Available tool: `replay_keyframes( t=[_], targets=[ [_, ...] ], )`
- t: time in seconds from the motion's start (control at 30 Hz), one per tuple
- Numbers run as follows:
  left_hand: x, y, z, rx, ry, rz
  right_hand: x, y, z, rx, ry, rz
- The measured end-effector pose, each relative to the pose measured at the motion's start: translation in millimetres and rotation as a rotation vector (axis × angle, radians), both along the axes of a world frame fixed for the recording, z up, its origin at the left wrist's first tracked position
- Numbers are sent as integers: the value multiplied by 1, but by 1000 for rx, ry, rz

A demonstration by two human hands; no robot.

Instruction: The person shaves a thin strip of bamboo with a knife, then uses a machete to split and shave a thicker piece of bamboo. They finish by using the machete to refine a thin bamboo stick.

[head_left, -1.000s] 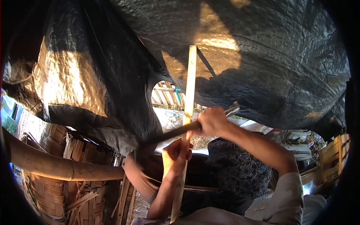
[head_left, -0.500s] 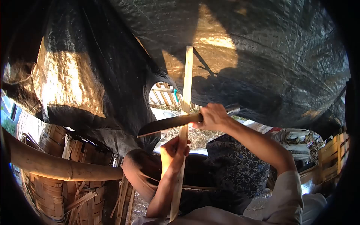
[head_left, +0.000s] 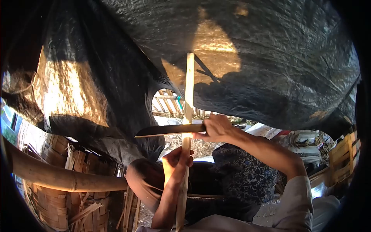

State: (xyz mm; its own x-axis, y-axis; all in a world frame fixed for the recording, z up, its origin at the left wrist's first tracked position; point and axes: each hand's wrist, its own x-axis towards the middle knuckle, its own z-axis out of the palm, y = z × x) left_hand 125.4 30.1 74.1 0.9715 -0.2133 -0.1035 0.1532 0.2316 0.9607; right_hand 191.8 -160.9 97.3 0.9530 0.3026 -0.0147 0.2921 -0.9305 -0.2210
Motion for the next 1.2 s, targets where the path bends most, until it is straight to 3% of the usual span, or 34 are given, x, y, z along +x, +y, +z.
replay_keyframes(
  t=[0.13,0.17,0.2,0.27,0.33,0.4,0.53,0.6,0.67,0.8,0.87,1.0,1.07,1.2],
  targets=[
    [-9,-3,-8,-158,6,14,-21,14,7,-5,-52,238],
    [-6,1,-16,-185,2,-81,-20,16,9,-53,-35,251],
    [-4,4,-12,-185,7,-75,-12,11,10,-52,-30,256],
    [1,9,2,-300,350,-182,9,-9,6,6,-38,106],
    [5,12,5,-328,334,-179,15,-18,0,-47,-123,91],
    [5,13,-3,-300,329,-195,5,-15,-4,-1,76,8],
    [1,6,3,-261,352,-205,-15,3,-3,146,43,122],
    [-3,3,1,-313,379,-176,-18,11,4,115,51,172],
    [-6,0,5,-251,368,-130,-17,13,10,-104,-17,222],
    [3,-3,9,-194,301,-148,9,-7,16,-26,-7,-29],
    [1,1,-1,-231,329,-172,2,-3,4,42,-143,-10],
    [-3,-3,1,-160,304,-163,-19,12,7,15,-13,153],
    [-5,-3,-6,-168,265,-218,-28,22,9,-80,-154,276],
    [-3,-4,0,-57,273,-141,11,-7,7,-9,-46,-6]
  ],
)
